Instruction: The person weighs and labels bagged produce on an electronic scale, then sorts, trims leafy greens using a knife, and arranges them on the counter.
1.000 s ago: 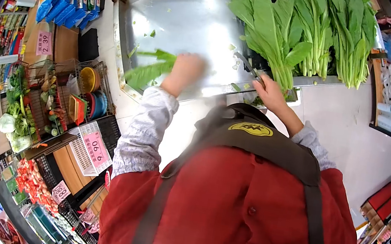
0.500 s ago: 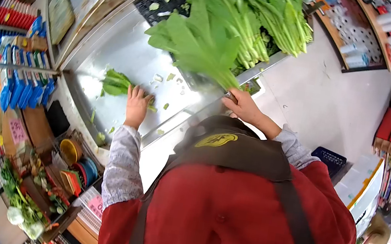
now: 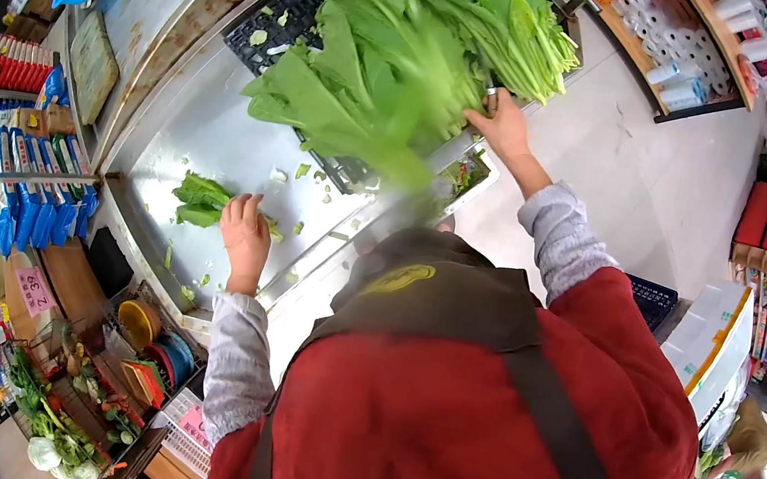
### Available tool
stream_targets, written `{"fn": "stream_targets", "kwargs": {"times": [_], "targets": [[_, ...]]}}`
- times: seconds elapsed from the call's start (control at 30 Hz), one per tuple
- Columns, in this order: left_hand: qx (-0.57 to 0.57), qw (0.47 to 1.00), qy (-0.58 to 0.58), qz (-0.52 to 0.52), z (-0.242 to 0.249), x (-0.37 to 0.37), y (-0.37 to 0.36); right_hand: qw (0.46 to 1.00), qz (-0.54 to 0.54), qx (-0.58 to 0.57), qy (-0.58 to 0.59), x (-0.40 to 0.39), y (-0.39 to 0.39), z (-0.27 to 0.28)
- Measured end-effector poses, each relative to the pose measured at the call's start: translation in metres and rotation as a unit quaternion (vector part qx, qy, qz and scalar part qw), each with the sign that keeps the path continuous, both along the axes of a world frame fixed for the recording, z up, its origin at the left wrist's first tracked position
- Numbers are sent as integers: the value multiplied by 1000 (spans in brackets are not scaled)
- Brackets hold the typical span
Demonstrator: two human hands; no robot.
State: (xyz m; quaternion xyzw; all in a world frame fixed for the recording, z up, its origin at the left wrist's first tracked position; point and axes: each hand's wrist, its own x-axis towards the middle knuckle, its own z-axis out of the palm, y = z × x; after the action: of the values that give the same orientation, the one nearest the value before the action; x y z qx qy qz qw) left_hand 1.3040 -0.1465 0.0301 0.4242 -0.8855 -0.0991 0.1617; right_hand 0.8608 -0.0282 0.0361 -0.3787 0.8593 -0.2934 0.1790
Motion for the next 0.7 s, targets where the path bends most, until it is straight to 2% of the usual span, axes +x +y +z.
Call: {"fn": "stream_targets", "kwargs": {"times": [0.03, 0.07, 0.13, 0.17, 0.2, 0.27, 0.33, 0.37, 0.47, 0.5, 0.53, 0.6, 0.7], "targets": [[-29, 999, 38, -3, 12, -13, 3, 1000, 22, -1, 20, -5, -2, -12], [-30, 999, 42, -8, 21, -26, 6, 996, -1, -44, 75, -5, -1, -25], [26, 990, 134, 22, 36, -53, 14, 991, -1, -85, 108, -5, 4, -22], [-4, 982, 187, 9, 42, -71, 18, 990, -6, -85, 109, -6, 10, -20], [-4, 982, 188, 5, 48, -88, 23, 987, -12, -121, 108, -6, 14, -14], [123, 953, 278, 6, 57, -120, 35, 982, -20, -158, 107, -17, 20, 1], [150, 936, 316, -37, 63, -152, 46, 976, -111, -173, 68, -31, 29, 16], [181, 927, 324, -47, 63, -167, 51, 967, -132, -191, 106, -48, 32, 11], [259, 898, 349, -73, 54, -208, 60, 974, -144, -142, 100, -84, 40, 32], [306, 876, 362, -85, 52, -219, 62, 971, -130, -142, 144, -95, 40, 29], [305, 877, 361, -85, 54, -229, 65, 971, -130, -143, 143, -107, 37, 20], [456, 804, 371, -85, 57, -246, 71, 983, -117, -125, 70, -122, 33, 7], [493, 774, 388, -84, 43, -263, 74, 978, -86, -172, 83, -129, 35, 2]]}}
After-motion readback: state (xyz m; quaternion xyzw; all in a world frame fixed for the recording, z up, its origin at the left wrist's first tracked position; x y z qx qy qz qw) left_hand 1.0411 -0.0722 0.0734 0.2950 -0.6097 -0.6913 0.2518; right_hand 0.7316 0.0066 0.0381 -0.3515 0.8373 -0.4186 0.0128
